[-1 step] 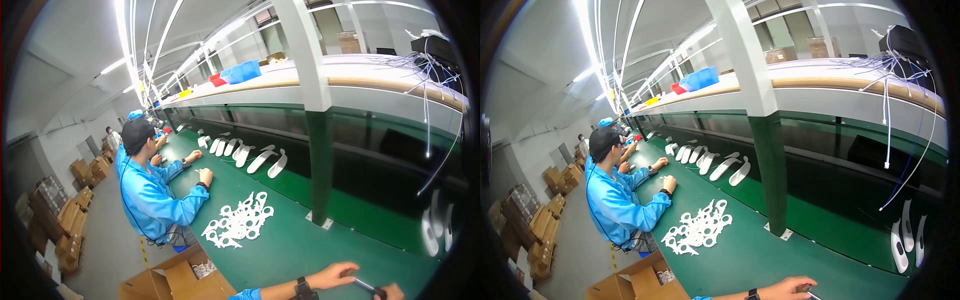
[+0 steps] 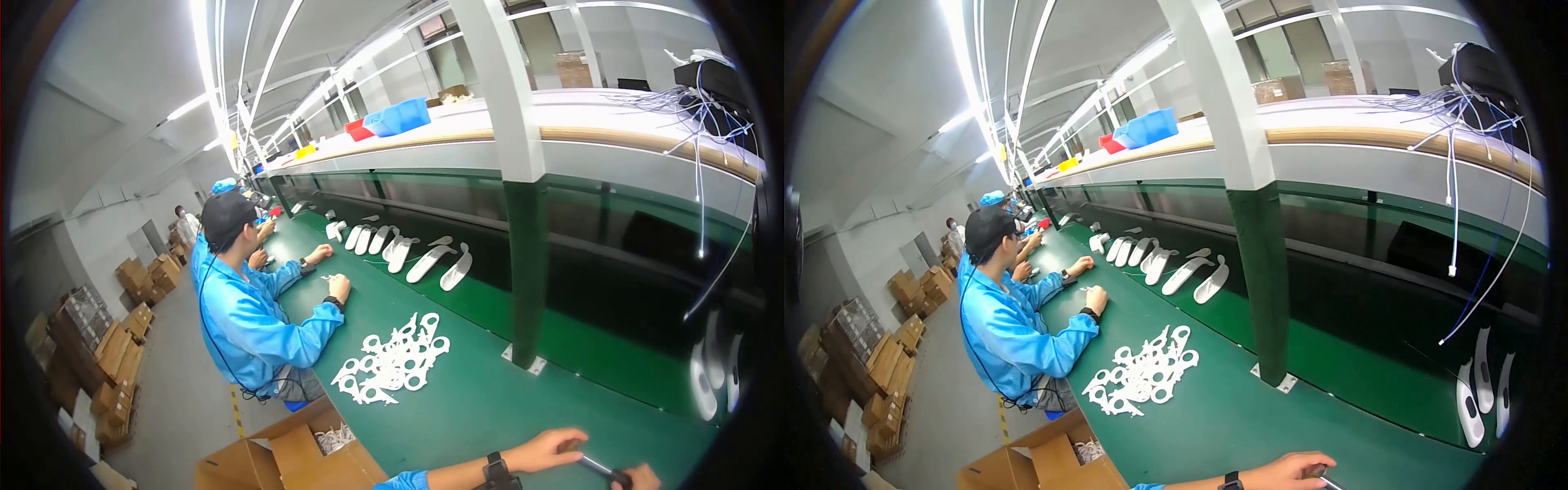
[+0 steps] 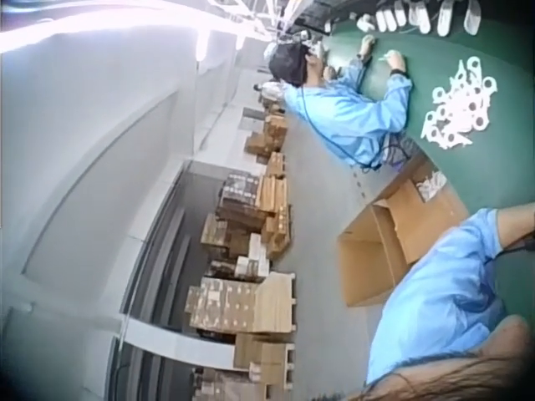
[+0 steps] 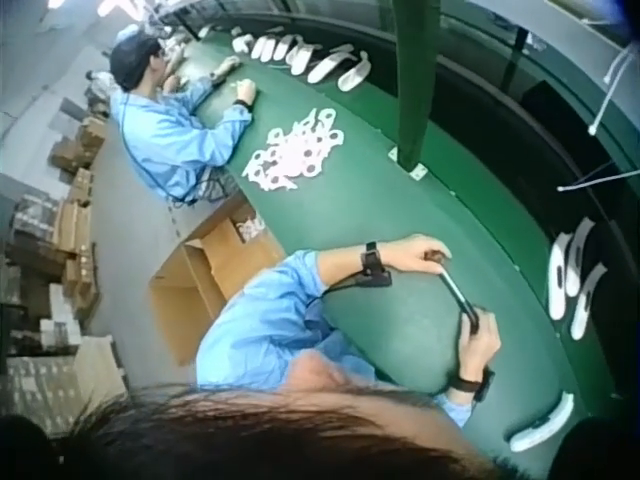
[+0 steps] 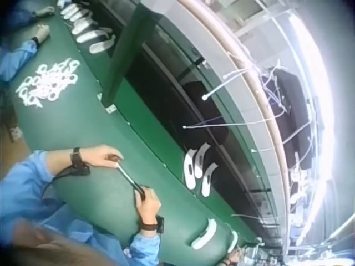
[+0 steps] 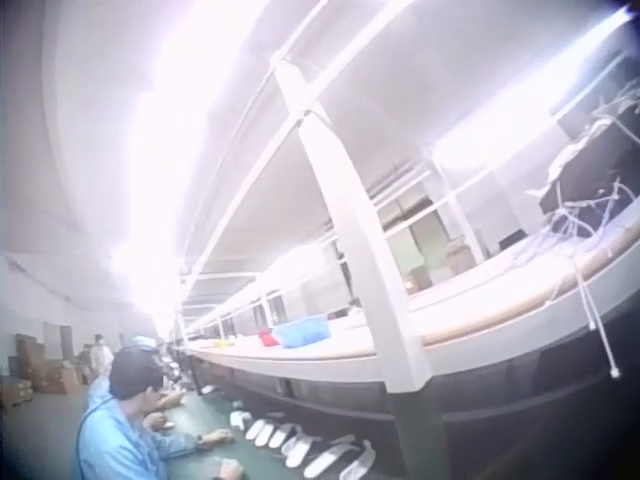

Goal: Assembling small white plastic components on a production line using a small hammer to ensure tight fit.

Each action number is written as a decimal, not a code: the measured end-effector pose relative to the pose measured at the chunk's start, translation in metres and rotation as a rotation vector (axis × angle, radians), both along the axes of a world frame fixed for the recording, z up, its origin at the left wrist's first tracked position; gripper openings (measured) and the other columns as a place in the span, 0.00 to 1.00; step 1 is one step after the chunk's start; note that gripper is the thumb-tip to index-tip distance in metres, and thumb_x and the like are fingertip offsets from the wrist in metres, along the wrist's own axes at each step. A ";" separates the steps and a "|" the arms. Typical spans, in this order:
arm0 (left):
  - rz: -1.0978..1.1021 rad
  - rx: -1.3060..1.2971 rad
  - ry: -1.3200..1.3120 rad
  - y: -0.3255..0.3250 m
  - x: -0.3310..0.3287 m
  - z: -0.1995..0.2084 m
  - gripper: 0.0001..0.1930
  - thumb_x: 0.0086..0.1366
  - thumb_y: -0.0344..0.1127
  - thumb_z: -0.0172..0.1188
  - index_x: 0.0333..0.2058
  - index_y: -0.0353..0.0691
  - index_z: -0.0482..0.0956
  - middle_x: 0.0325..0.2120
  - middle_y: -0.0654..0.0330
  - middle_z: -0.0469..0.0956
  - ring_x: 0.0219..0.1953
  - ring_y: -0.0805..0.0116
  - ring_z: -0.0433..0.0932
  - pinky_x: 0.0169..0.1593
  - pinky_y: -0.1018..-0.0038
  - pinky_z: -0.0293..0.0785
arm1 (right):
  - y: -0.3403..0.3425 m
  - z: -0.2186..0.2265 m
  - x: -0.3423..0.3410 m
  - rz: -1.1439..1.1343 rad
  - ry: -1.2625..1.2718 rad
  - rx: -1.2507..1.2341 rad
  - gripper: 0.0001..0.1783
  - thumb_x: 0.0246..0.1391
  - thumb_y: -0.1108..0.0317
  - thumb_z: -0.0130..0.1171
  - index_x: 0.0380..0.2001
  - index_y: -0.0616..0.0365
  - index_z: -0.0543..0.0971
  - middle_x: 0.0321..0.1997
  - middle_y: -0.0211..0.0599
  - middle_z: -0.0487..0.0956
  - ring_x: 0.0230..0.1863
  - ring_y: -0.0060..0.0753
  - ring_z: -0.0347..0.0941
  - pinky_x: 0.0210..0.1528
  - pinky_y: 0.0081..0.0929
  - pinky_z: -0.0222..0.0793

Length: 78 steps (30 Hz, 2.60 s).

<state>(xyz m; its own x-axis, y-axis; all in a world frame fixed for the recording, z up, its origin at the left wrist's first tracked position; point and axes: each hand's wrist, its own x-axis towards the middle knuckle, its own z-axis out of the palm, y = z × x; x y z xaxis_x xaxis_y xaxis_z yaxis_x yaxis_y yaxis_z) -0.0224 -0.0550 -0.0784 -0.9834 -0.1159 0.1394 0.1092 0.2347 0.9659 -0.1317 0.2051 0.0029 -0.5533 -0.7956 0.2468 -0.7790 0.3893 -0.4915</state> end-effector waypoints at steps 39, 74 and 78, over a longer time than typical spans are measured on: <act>0.000 0.310 -0.236 -0.008 0.010 0.007 0.19 0.73 0.41 0.48 0.58 0.39 0.70 0.43 0.61 0.78 0.36 0.75 0.77 0.34 0.78 0.76 | 0.050 -0.023 -0.013 -0.416 -0.412 -0.999 0.14 0.61 0.58 0.55 0.37 0.60 0.74 0.22 0.34 0.71 0.20 0.27 0.66 0.21 0.24 0.61; -0.008 0.159 -0.222 -0.006 0.004 0.020 0.15 0.71 0.39 0.51 0.48 0.36 0.78 0.35 0.60 0.80 0.32 0.75 0.78 0.31 0.77 0.76 | 0.058 -0.060 -0.017 -0.400 -0.083 -0.916 0.21 0.64 0.49 0.46 0.30 0.57 0.71 0.17 0.31 0.67 0.16 0.23 0.61 0.18 0.21 0.57; 0.051 0.166 -0.194 -0.004 0.004 0.013 0.14 0.70 0.39 0.53 0.46 0.37 0.78 0.31 0.59 0.79 0.30 0.73 0.78 0.31 0.76 0.75 | 0.013 -0.039 -0.018 -0.266 -0.034 0.014 0.09 0.62 0.66 0.52 0.31 0.62 0.71 0.18 0.29 0.73 0.17 0.24 0.68 0.19 0.25 0.61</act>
